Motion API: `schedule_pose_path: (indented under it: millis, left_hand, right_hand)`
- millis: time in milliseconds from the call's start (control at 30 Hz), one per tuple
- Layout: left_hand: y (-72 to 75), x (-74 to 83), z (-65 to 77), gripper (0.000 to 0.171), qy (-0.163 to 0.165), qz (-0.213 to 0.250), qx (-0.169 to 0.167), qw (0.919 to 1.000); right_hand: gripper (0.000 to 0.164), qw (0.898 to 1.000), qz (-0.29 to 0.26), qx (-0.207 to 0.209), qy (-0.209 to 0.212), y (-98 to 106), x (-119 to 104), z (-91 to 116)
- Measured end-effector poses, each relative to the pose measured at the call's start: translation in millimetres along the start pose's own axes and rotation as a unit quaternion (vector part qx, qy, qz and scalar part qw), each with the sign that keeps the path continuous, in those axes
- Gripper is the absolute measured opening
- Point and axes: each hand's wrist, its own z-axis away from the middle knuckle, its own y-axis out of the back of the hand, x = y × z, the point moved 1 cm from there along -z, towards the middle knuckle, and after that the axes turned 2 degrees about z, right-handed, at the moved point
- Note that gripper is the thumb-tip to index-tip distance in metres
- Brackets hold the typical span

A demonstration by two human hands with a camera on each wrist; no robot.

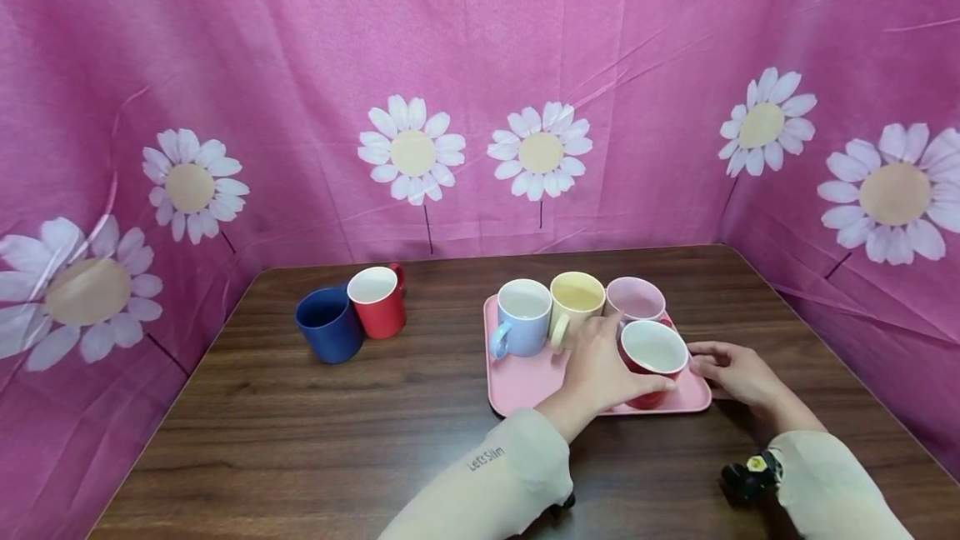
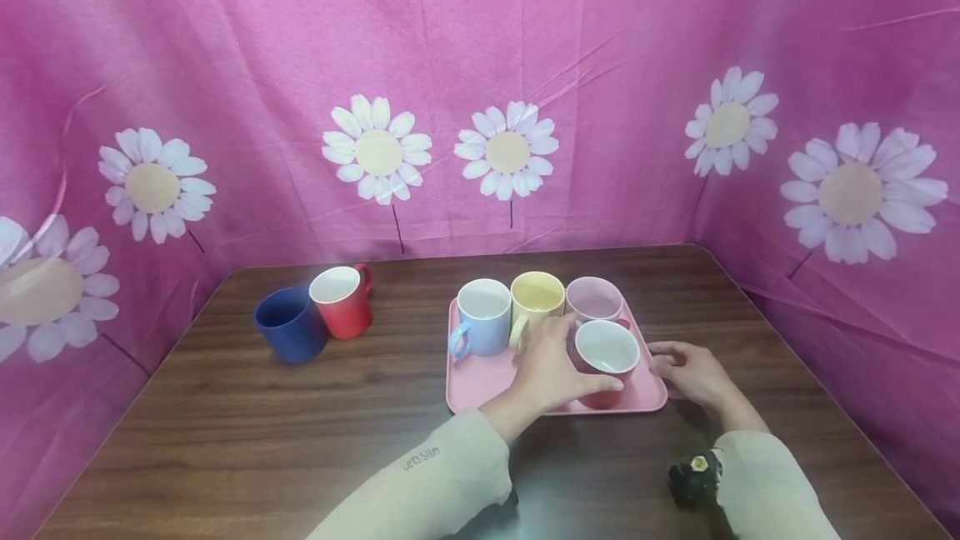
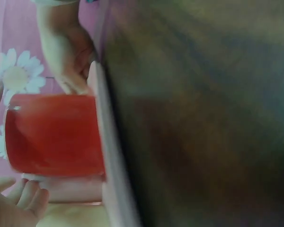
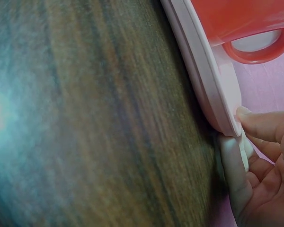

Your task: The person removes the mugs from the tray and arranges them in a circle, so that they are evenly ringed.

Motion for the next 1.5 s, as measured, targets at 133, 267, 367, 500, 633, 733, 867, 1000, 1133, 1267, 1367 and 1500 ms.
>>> schedule_pose_path:
  millis: [133, 267, 367, 500, 633, 733, 867, 1000, 1133, 1267, 1367, 1500]
  left_hand:
    - [-11.4, -0.1, 4.1, 0.088, 0.021, 0.039, 0.017, 0.9989]
    - [-22.3, 2.2, 7.6, 0.092, 0.033, 0.049, 0.043, 0.9973]
    - [-29.9, 3.8, 10.5, 0.098, 0.032, 0.055, 0.077, 0.995]
    - [-40.2, 3.7, 11.7, 0.101, 0.021, 0.043, 0.132, 0.9901]
    - [-45.7, 3.1, 10.3, 0.098, 0.021, 0.035, 0.162, 0.986]
    - [-45.4, 3.0, 8.8, 0.092, 0.02, 0.035, 0.168, 0.9849]
    - [-40.8, 4.7, 6.2, 0.083, 0.021, 0.028, 0.159, 0.9867]
    - [-34.1, 8.7, 3.0, 0.077, 0.036, 0.009, 0.131, 0.9907]
    - [-27.4, 11.4, -0.2, 0.074, 0.051, -0.015, 0.092, 0.9943]
    - [-21.2, 12.7, -3.6, 0.074, 0.061, -0.031, 0.058, 0.996]
    - [-16.6, 14.2, -5.5, 0.074, 0.058, -0.035, 0.047, 0.9966]
    - [-8.6, 17.3, -8.2, 0.072, 0.048, -0.042, 0.042, 0.9971]
  right_hand:
    - [0.053, 1.0, 0.004, 0.002, -0.001, 0, 0, 0]
    - [0.054, 1.0, 0.007, 0.002, -0.001, 1, 2, 0]
    - [0.054, 1.0, 0.011, 0.003, -0.005, 1, 2, 0]
    - [0.052, 1.0, 0.016, 0.005, -0.005, 1, 1, 0]
    - [0.053, 1.0, 0.011, 0.002, 0.0, 1, 1, 1]
    - [0.053, 1.0, 0.007, -0.001, 0.004, 1, 1, 0]
    - [0.052, 1.0, 0.004, -0.001, 0.01, 0, 1, -1]
    - [0.05, 1.0, 0.0, 0.001, 0.012, 0, 1, -2]
    - [0.05, 1.0, 0.0, 0.002, 0.01, 0, 1, -2]
    - [0.051, 1.0, 0.0, 0.0, 0.01, 0, 1, -2]
    - [0.051, 1.0, -0.002, 0.0, 0.009, 0, 2, -2]
    - [0.051, 1.0, -0.003, 0.0, 0.009, 0, 2, -2]
